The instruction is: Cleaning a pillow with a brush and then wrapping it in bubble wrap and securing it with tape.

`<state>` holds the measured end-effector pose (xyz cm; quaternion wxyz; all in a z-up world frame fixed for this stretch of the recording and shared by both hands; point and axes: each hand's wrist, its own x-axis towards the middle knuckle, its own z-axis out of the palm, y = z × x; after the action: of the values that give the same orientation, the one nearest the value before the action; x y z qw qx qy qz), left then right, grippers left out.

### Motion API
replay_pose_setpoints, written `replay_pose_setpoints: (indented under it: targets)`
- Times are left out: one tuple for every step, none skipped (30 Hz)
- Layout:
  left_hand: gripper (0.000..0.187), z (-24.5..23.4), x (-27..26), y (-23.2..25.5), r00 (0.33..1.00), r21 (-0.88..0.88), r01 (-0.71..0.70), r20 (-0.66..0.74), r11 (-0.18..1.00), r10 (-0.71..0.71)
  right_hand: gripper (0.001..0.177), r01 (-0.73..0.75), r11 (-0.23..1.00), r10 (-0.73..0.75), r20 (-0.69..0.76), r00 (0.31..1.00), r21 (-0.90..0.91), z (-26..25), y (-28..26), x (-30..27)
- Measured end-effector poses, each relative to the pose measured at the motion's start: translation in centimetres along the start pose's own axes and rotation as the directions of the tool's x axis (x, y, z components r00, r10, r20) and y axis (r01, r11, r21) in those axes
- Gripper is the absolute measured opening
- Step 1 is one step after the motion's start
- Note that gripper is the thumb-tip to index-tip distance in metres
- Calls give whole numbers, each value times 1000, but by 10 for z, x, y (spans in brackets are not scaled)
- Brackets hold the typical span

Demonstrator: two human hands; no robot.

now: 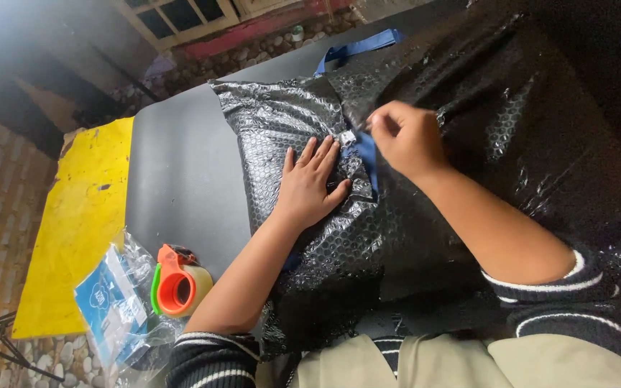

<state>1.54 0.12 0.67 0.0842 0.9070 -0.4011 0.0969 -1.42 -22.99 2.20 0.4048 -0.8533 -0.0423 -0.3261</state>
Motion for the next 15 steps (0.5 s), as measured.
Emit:
replay_pose_setpoints:
  targets:
    - [79, 1, 0, -1, 1000, -7, 4, 8, 1000, -4, 12, -50, 999, 50, -43, 998, -6, -3, 5, 1]
    - [79, 3, 0, -1, 1000, -15, 9, 15, 1000, -9, 13, -100, 995, 99, -86, 991, -10, -5, 9, 3]
    - [79, 2, 0, -2, 1000, -15, 11, 16, 1000, -11, 13, -100, 995, 99, -83, 992, -10, -5, 2, 4]
    - [78, 2, 0, -2, 1000, -21, 11, 24, 1000, -11, 13, -70, 997, 73, -107, 992, 32, -4, -5, 4]
    - [78, 2, 1, -4, 999, -24, 9, 32, 1000, -8, 14, -39, 997, 48, -134, 990, 74, -3, -11, 6]
    - [78, 3, 1, -4, 999, -23, 9, 33, 1000, -8, 14, -39, 996, 49, -134, 990, 75, 0, -15, 5]
    - [78, 2, 1, -4, 999, -45, 16, 45, 999, -14, 13, -28, 998, 35, -134, 990, 55, 2, -20, 6]
    - [77, 1, 2, -4, 998, -67, 24, 57, 997, -20, 12, -16, 999, 21, -134, 991, 35, 4, -26, 7]
    - [77, 0, 2, -3, 998, -66, 25, 55, 998, -22, 12, -14, 999, 18, -134, 991, 36, 8, -26, 6]
    - [78, -1, 3, -3, 997, -84, 36, 64, 996, -31, 11, 10, 1000, -11, -98, 995, -7, 11, -25, 5]
    - [79, -2, 3, -1, 996, -105, 45, 77, 993, -37, 9, 31, 998, -34, -62, 998, -51, 14, -25, 4]
    - [79, -3, 4, -2, 996, -107, 45, 78, 993, -37, 9, 29, 998, -32, -61, 998, -52, 17, -26, 2]
    - [79, -1, 4, -3, 996, -108, 49, 82, 993, -41, 10, 51, 997, -52, -26, 998, -66, 20, -25, -1]
    - [79, 1, 4, -3, 995, -109, 54, 85, 993, -45, 10, 73, 994, -72, 8, 997, -80, 24, -25, -4]
    - [79, 0, 4, -3, 995, -115, 52, 88, 992, -42, 10, 68, 994, -67, 10, 998, -84, 26, -24, -6]
